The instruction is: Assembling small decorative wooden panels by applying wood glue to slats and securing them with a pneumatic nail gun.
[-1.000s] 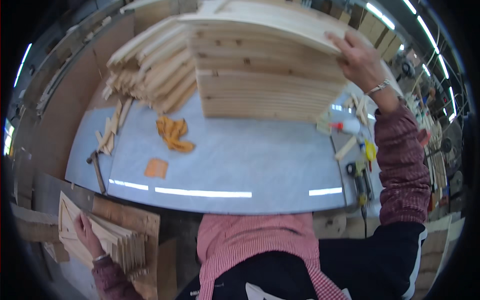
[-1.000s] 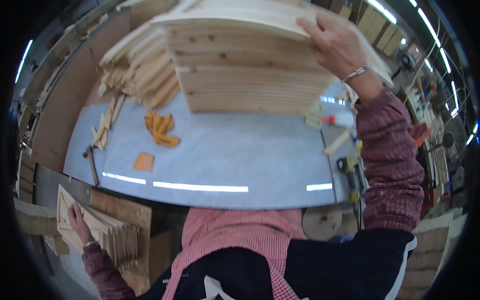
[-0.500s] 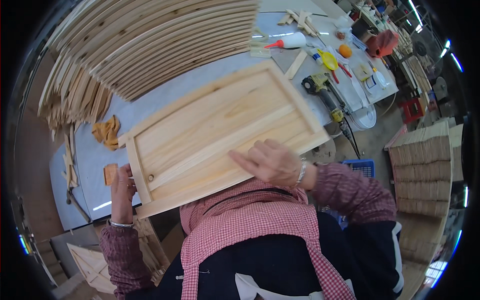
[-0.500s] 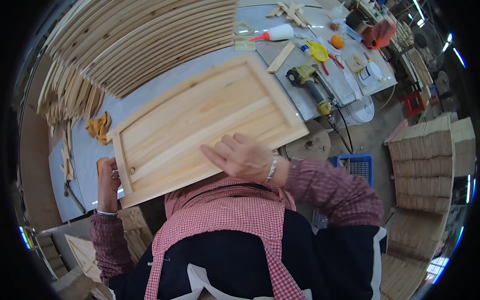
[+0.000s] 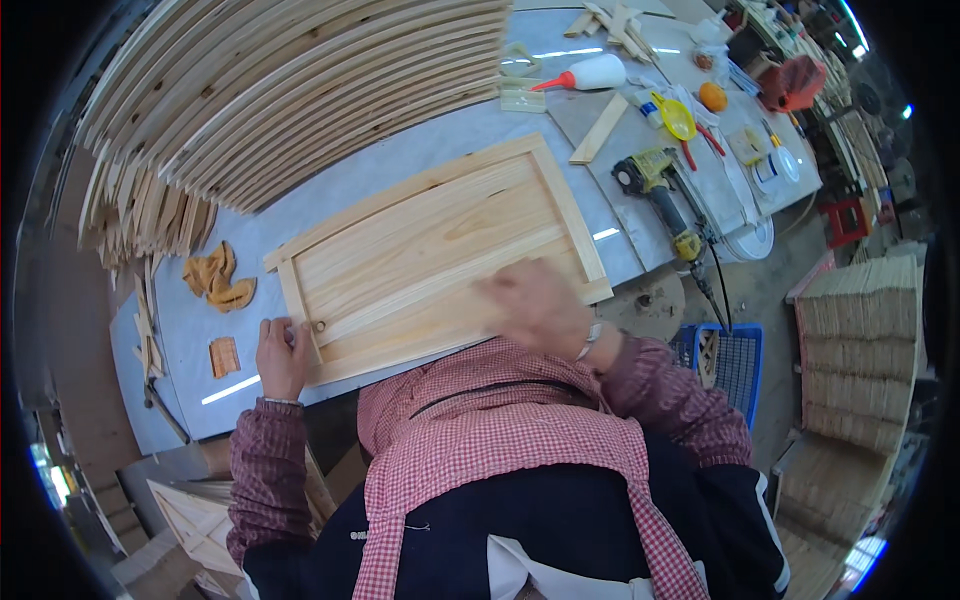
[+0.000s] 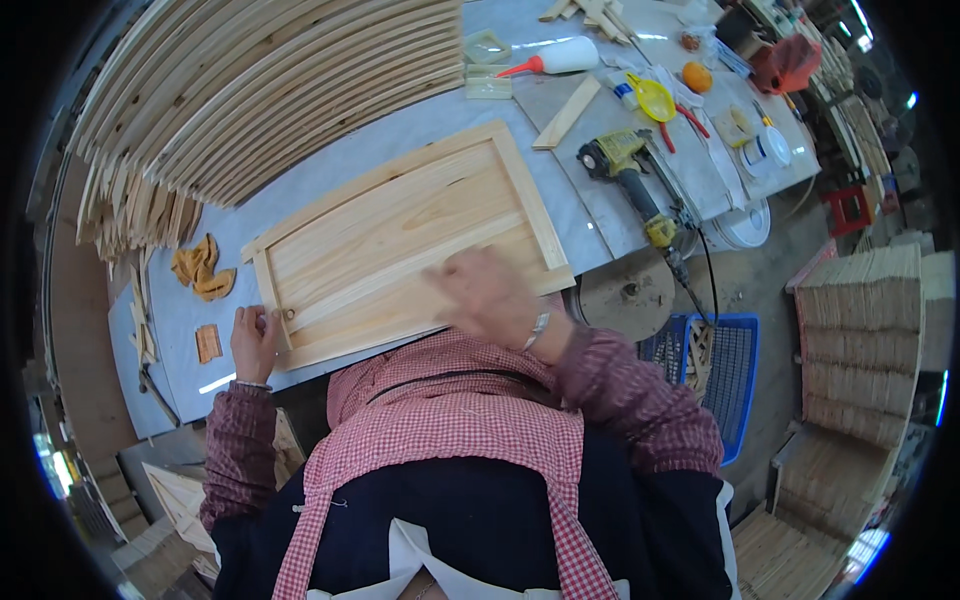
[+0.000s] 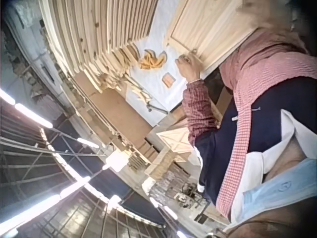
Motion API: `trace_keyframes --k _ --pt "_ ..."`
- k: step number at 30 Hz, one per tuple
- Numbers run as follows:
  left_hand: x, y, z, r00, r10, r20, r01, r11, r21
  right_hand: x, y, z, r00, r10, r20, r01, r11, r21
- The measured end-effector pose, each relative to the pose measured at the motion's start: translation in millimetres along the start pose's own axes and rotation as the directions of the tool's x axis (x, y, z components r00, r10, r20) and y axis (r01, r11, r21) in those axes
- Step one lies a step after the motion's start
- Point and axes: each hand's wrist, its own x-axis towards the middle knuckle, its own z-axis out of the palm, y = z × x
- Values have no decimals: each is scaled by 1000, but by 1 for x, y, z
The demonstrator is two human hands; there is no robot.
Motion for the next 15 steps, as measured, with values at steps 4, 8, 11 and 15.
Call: trace_keyframes --k 4,8,11,15 --pt "3 -6 3 991 -130 -25 125 981 -148 -14 43 -45 930 259 -260 -304 940 -153" --pt "14 -11 0 992 -121 -26 114 976 -184 -32 72 -74 855 354 -378 -480 817 -320" --pt "12 -16 -9 990 -139 -3 135 967 -217 -29 80 -80 850 394 -350 -504 804 -317" --pt "17 -37 -19 992 -119 -35 99 930 -354 -43 103 -95 819 410 -402 -569 674 -471"
